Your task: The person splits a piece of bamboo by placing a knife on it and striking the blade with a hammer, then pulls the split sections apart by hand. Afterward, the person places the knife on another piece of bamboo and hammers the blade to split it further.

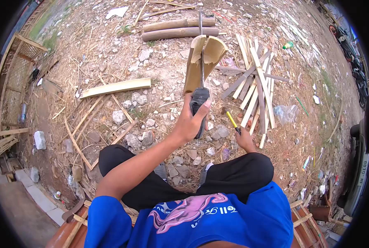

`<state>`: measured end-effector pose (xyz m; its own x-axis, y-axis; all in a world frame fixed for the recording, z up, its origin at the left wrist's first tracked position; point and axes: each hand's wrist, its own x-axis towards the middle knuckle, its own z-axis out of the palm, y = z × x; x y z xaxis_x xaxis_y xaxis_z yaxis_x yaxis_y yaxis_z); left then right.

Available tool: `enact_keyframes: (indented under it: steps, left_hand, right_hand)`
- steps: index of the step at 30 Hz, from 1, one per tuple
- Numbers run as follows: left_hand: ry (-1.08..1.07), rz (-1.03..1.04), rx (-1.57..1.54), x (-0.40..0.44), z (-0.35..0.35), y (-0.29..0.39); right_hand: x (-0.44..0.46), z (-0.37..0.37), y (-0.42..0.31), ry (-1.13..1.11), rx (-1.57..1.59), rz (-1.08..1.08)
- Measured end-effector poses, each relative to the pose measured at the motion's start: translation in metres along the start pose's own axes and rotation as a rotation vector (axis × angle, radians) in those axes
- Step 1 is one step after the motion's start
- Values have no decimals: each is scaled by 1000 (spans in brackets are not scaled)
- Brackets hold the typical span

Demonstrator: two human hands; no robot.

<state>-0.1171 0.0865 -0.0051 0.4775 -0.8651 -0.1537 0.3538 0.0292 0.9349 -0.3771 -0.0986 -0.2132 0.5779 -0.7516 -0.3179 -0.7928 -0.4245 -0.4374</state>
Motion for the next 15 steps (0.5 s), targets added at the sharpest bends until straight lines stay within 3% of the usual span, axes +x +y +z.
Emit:
enact_keyframes:
  steps: [2, 4, 6, 7, 11, 13, 15]
  left_hand:
    - [-13, -13, -14, -3, 1, 2]
    - [-14, -22, -28, -5, 2, 2]
    - [-5, -23, -44, -6, 4, 3]
    - [-10, -40, -9, -5, 4, 4]
    - [-14, -47, 259, -4, 3, 15]
    - [-28, -32, 418, -4, 2, 18]
    - [-63, -18, 557, -1, -5, 20]
  right_hand:
    - [-6, 27, 20, 7, 70, 7]
    - [4, 9, 9, 84, -27, -246]
    - [34, -50, -40, 60, 168, -200]
    - [35, -107, -97, -49, 359, -100]
    - [41, -215, -229, 217, 622, -692]
    - [55, -216, -271, 189, 775, -903]
    - [64, -195, -290, 77, 903, -927]
